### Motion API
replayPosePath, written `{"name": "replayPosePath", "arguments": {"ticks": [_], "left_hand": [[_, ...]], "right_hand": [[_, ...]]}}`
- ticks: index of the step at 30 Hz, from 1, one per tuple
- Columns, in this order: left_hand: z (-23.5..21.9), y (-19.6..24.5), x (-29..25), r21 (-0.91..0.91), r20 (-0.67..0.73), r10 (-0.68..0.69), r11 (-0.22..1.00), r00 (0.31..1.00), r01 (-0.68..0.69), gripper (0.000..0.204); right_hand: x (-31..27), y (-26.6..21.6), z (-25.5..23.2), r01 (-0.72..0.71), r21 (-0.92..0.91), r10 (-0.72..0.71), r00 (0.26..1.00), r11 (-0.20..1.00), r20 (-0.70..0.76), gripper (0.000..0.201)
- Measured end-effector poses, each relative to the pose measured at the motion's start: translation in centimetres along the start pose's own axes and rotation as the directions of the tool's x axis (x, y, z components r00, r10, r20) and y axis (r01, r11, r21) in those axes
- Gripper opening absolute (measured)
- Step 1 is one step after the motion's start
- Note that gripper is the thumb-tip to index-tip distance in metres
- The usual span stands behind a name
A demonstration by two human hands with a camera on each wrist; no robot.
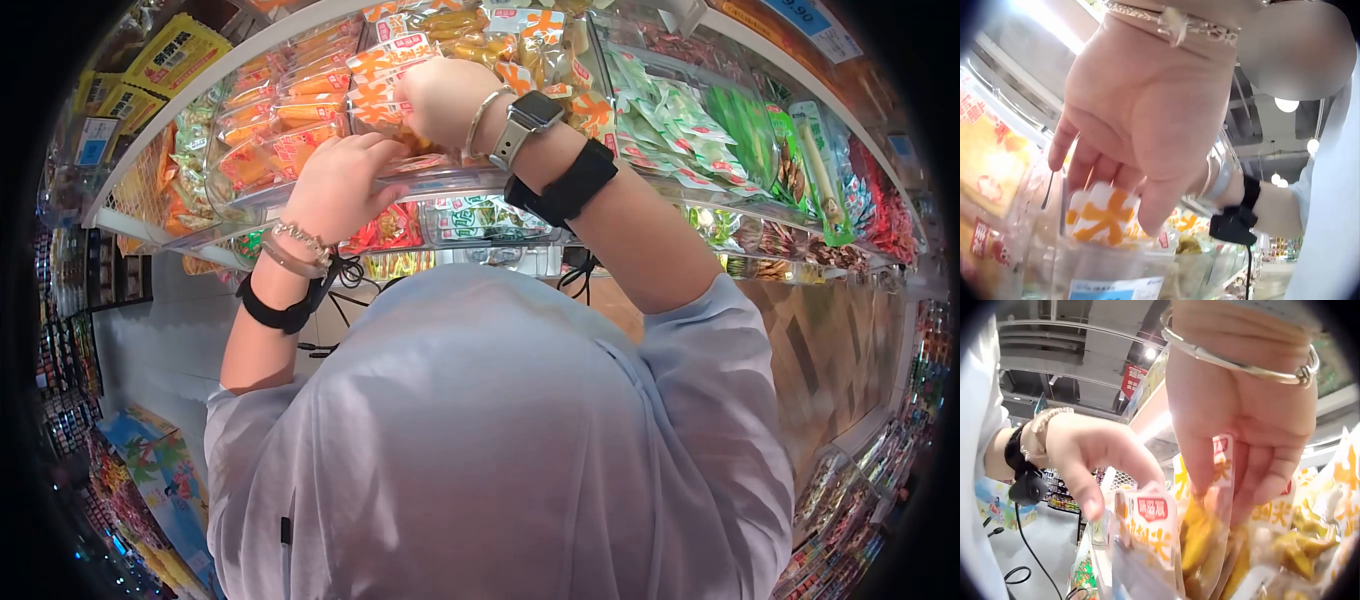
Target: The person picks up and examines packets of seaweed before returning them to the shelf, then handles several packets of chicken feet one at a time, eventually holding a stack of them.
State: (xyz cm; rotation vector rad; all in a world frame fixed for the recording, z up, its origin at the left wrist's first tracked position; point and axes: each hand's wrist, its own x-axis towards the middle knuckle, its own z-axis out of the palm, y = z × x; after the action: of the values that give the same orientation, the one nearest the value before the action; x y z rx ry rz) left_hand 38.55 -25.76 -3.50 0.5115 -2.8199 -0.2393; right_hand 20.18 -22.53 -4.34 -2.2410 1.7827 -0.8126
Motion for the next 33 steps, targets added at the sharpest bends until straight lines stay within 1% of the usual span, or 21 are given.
{"name": "replayPosePath", "arguments": {"ticks": [1,2,3,4,6,7,8,10,11,13,14,16,18,20,22,23,25,26,28,29,33], "left_hand": [[0.6,-0.3,0.1,0.113,-0.067,0.079,0.991,0.995,-0.071,0.014],[0.7,-0.4,0.5,0.114,-0.067,0.079,0.991,0.995,-0.071,0.014],[0.6,-0.2,1.0,0.194,0.039,0.020,0.981,0.999,-0.027,0.012],[0.5,-0.1,1.4,0.276,0.140,-0.045,0.961,0.989,0.005,0.010],[1.1,-0.4,1.7,0.293,0.141,-0.066,0.956,0.988,0.022,0.007],[1.2,-0.5,1.8,0.310,0.139,-0.091,0.950,0.986,0.044,0.004],[1.1,-0.5,1.8,0.310,0.138,-0.088,0.950,0.986,0.042,0.004],[0.7,-0.4,1.6,0.258,0.024,-0.033,0.966,0.999,0.026,0.003],[0.2,-0.4,1.7,0.257,0.026,-0.031,0.966,0.999,0.023,0.003],[-0.8,-0.3,1.8,0.244,-0.071,0.021,0.970,0.997,-0.003,0.002],[-0.8,-0.2,1.6,0.242,-0.068,0.022,0.970,0.997,-0.005,0.002],[-0.6,-0.3,1.4,0.261,-0.107,0.072,0.964,0.992,-0.042,0.003],[-0.6,-0.2,1.2,0.258,-0.140,0.070,0.965,0.988,-0.032,0.007],[-0.9,0.1,1.2,0.190,-0.126,-0.014,0.981,0.992,0.038,0.012],[-0.8,0.1,1.3,0.180,-0.101,-0.038,0.982,0.994,0.056,0.016],[-0.8,0.0,1.4,0.170,-0.077,-0.061,0.983,0.995,0.073,0.021],[-0.4,0.1,1.4,0.172,-0.091,-0.053,0.983,0.994,0.068,0.025],[-0.2,0.1,1.4,0.175,-0.109,-0.050,0.982,0.993,0.068,0.029],[0.4,0.0,1.4,0.176,-0.121,-0.050,0.982,0.991,0.071,0.032],[0.7,0.0,1.4,0.178,-0.134,-0.048,0.981,0.990,0.072,0.035],[2.3,-0.3,1.0,0.231,-0.092,-0.014,0.972,0.996,0.035,0.040]], "right_hand": [[0.2,-0.5,-0.3,0.060,-0.143,-0.060,0.998,0.988,0.008,0.015],[0.6,-1.3,-0.9,0.120,-0.283,-0.118,0.993,0.952,0.024,0.013],[1.5,-2.8,-1.6,0.030,-0.383,0.061,0.973,0.923,0.222,0.015],[2.1,-3.5,-1.6,0.026,-0.383,0.063,0.974,0.923,0.219,0.015],[2.6,-4.3,-1.5,0.028,-0.465,0.176,0.904,0.885,0.390,0.016],[2.7,-4.0,-1.0,0.011,-0.443,0.152,0.932,0.896,0.330,0.017],[2.8,-3.8,-1.2,0.009,-0.445,0.154,0.932,0.895,0.328,0.017],[3.1,-4.0,-2.0,0.062,-0.472,0.127,0.925,0.879,0.358,0.016],[3.3,-4.2,-2.5,0.065,-0.508,0.193,0.878,0.859,0.437,0.022],[3.2,-3.4,-1.8,0.081,-0.485,0.165,0.881,0.871,0.443,0.018],[3.0,-3.0,-1.4,0.103,-0.465,0.133,0.885,0.879,0.447,0.015],[2.9,-2.0,-0.3,0.063,-0.443,0.175,0.861,0.894,0.477,0.015],[2.9,-0.7,0.5,0.108,-0.401,0.135,0.836,0.910,0.532,0.016],[2.8,-0.5,1.3,0.071,-0.426,0.163,0.858,0.902,0.488,0.015],[3.2,-0.1,1.5,0.101,-0.406,0.162,0.809,0.908,0.564,0.014],[3.4,0.6,1.1,0.100,-0.408,0.163,0.811,0.907,0.561,0.014],[3.5,1.4,-0.1,0.104,-0.228,0.076,0.748,0.968,0.660,0.012],[3.4,1.6,-0.2,0.104,-0.229,0.075,0.748,0.968,0.660,0.012],[3.0,1.6,-0.1,0.134,-0.245,0.021,0.841,0.960,0.540,0.009],[2.6,2.4,1.2,0.124,-0.215,-0.010,0.885,0.969,0.465,0.009],[2.0,1.7,0.9,0.089,-0.115,-0.029,0.896,0.989,0.443,0.013]]}}
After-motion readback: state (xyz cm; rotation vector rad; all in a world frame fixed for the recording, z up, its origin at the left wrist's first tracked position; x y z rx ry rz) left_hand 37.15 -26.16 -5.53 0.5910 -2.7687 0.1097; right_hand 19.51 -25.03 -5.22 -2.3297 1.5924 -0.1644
